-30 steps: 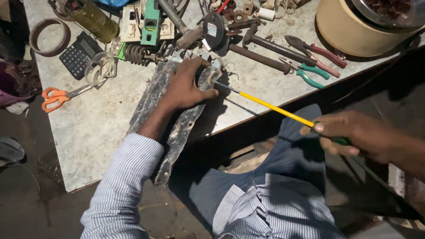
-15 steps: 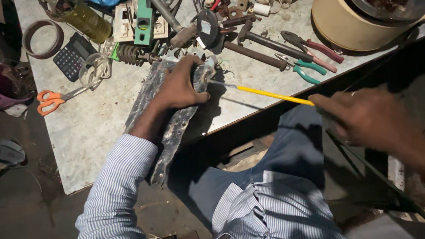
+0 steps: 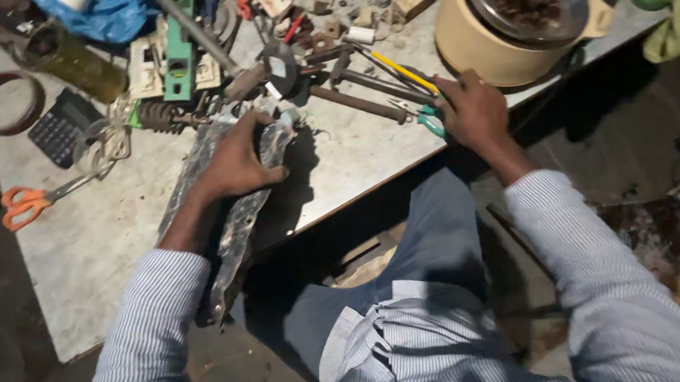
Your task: The person disassembles a metal electronic casing on a cluttered workbench using pliers and a screwdriver. They remove components, pry open sections, and manipulate wires and internal parts throughout the clip.
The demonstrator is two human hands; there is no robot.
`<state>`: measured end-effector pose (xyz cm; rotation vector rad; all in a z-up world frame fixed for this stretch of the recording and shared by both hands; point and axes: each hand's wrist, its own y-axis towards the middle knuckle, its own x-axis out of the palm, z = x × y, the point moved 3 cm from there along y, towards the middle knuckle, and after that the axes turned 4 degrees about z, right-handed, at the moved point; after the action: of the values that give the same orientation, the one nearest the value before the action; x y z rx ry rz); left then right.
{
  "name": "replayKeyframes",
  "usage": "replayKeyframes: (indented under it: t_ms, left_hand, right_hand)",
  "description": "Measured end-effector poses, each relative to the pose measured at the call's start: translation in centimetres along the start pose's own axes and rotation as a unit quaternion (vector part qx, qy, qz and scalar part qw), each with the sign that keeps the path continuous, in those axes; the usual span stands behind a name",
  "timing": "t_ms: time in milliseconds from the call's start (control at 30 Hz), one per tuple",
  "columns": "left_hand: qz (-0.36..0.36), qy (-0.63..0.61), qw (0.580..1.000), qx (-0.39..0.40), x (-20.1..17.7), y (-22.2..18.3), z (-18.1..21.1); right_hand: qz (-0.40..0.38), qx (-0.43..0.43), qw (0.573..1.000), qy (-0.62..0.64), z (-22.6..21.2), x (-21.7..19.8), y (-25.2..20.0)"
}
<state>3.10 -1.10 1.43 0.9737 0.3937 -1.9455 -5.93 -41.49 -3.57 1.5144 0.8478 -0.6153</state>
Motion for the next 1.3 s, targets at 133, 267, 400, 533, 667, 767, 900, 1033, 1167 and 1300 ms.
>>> replayKeyframes:
  t_ms: [133,267,400,533,667,767,900,1033,1167,1300]
  left_hand:
    - [-0.002,-0.001,1.0,0.006,0.0,-0.1,0.2]
    - [-0.005,-0.005,1.0,0.009,-0.2,0.1,0.3]
    - [-0.007,0.001,1.0,-0.004,-0.1,0.0,0.0]
    - [0.006,-0.006,1.0,0.03,-0.1,0.2,-0.1]
    - [0.002,0.011,1.0,-0.002,0.2,0.1,-1.0]
    - [0.017,-0.008,0.999,0.031,0.6,0.3,-0.9]
    - [0.011,-0.017,0.999,0.026,0.8,0.2,-0.8]
    - [-0.011,0.007,1.0,0.022,1.6,0.3,-1.8]
    - [0.005,0.056,0.998,0.026,3.0,1.3,-2.6]
    - [0.048,0.022,0.992,0.116,3.0,2.2,-3.0]
  right_hand:
    - [0.009,-0.024,0.997,-0.075,1.4,2.0,1.9]
    - [0.027,-0.017,0.999,0.035,2.3,2.8,1.9]
    - [0.059,0.032,0.994,0.085,3.5,3.2,1.1]
    - [-0.072,-0.027,0.995,-0.056,4.3,4.6,1.8]
    - [-0.151,-0.036,0.978,-0.137,4.6,6.2,2.2]
    - [-0.2,-0.045,0.963,-0.173,5.7,6.9,2.8]
    - [-0.242,-0.066,0.951,-0.18,6.9,7.5,4.2]
    - [-0.232,-0.094,0.948,-0.197,6.7,7.9,4.0]
    - [-0.172,-0.111,0.962,-0.18,6.8,5.9,4.3]
    - [-0.268,-0.037,0.929,-0.252,4.0,6.7,7.5]
